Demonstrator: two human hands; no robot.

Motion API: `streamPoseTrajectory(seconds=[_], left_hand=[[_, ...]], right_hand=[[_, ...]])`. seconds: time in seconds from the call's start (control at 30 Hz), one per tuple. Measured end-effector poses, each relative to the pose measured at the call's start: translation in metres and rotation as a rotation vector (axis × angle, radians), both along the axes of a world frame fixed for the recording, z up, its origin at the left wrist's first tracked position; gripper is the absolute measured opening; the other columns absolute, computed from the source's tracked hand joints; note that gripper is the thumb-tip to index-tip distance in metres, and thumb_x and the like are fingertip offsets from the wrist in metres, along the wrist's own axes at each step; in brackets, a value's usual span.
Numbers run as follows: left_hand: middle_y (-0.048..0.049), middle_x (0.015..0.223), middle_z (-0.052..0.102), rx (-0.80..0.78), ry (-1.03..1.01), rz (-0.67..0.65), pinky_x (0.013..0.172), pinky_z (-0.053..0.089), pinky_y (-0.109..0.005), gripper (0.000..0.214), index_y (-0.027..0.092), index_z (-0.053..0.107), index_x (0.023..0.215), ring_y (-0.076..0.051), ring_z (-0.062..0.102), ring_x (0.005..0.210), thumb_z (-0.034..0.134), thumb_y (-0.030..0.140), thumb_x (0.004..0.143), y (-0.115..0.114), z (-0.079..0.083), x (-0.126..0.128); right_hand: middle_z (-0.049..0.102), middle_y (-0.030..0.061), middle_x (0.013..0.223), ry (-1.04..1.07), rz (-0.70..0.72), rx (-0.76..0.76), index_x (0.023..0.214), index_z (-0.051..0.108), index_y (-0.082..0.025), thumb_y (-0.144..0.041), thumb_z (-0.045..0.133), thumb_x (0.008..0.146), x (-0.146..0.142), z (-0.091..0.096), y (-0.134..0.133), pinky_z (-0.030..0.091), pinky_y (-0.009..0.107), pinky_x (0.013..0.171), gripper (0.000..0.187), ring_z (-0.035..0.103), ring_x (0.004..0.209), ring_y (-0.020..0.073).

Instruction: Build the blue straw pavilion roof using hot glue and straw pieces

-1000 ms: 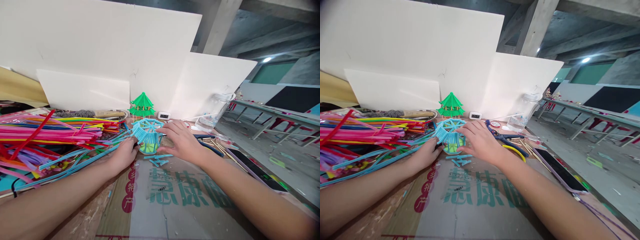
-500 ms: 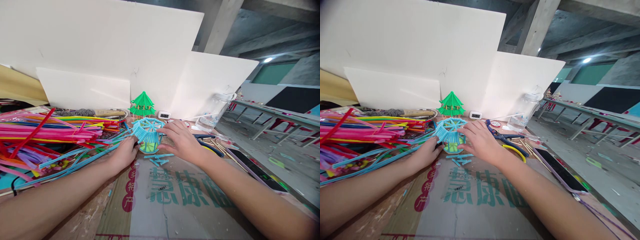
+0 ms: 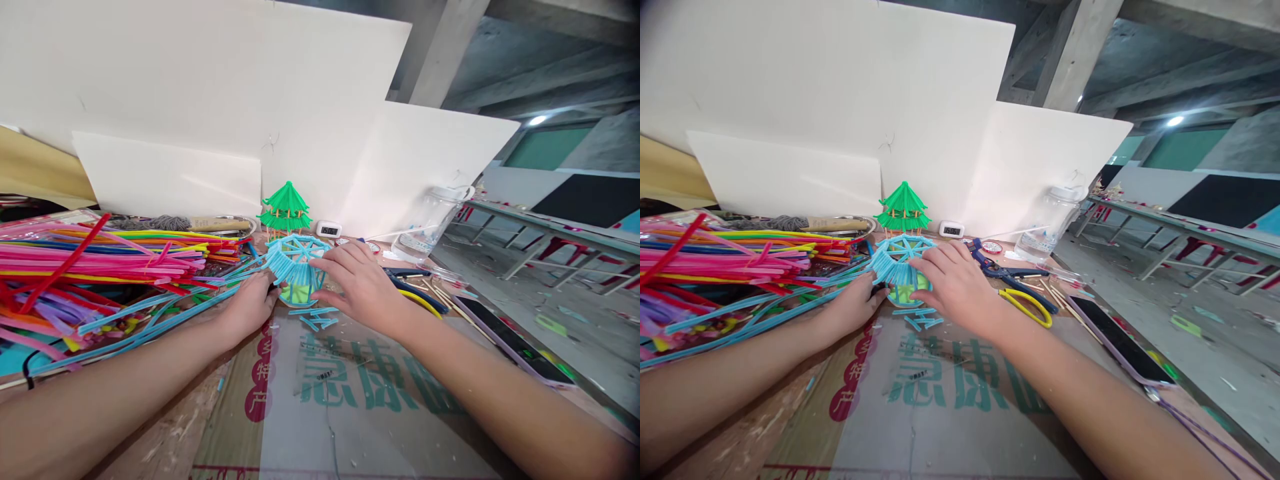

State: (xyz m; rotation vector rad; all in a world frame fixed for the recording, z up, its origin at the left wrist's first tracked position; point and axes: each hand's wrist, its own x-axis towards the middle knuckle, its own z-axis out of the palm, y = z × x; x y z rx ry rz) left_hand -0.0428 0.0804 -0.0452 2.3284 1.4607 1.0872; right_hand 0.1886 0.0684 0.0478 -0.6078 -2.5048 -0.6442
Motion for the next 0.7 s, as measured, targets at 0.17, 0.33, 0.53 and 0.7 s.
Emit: streamPoseTrajectory(seconds=[0.17, 0.33, 0.53, 0.7], left_hand=[[-0.013, 0.1, 0.066, 0.006, 0.032, 0.034, 0.086, 0.049, -0.043, 0.012, 0.016, 0.059, 0.094, -0.028, 0.062, 0.096, 0.048, 0.02, 0.089, -0.001, 0.0, 0.0], [-0.0105, 0.093, 0.065, 0.018, 0.059, 0.047, 0.08, 0.049, -0.039, 0.009, 0.018, 0.056, 0.086, -0.026, 0.061, 0.09, 0.048, 0.02, 0.089, -0.003, 0.001, 0.0], [-0.0089, 0.09, 0.065, 0.025, 0.049, 0.052, 0.078, 0.048, -0.038, 0.009, 0.019, 0.055, 0.085, -0.025, 0.061, 0.086, 0.048, 0.021, 0.089, -0.003, 0.002, 0.001], [-0.0104, 0.092, 0.065, 0.003, 0.052, 0.055, 0.079, 0.048, -0.039, 0.007, 0.018, 0.054, 0.084, -0.026, 0.062, 0.087, 0.048, 0.02, 0.088, -0.003, 0.001, 0.001]], right_hand=[[0.064, 0.0135, 0.11, 0.024, 0.013, -0.01, 0.123, 0.057, -0.014, -0.046, 0.065, 0.086, 0.0, -0.002, 0.0, 0.039, 0.044, 0.094, 0.05, 0.052, 0.105, 0.0285], [0.065, 0.0052, 0.078, 0.232, -0.074, -0.307, 0.088, 0.066, -0.017, -0.047, 0.05, 0.095, -0.001, 0.005, -0.006, 0.04, 0.03, 0.067, 0.034, 0.057, 0.072, 0.0181], [0.057, -0.002, 0.056, 0.09, -0.222, -0.797, 0.064, 0.06, -0.019, -0.043, 0.049, 0.094, 0.002, 0.012, -0.004, 0.029, 0.025, 0.052, 0.04, 0.048, 0.053, 0.0116], [0.065, -0.0002, 0.061, 0.193, -0.255, -1.127, 0.069, 0.06, -0.019, -0.05, 0.049, 0.091, -0.001, 0.007, 0.0, 0.038, 0.025, 0.053, 0.04, 0.054, 0.051, 0.0122]])
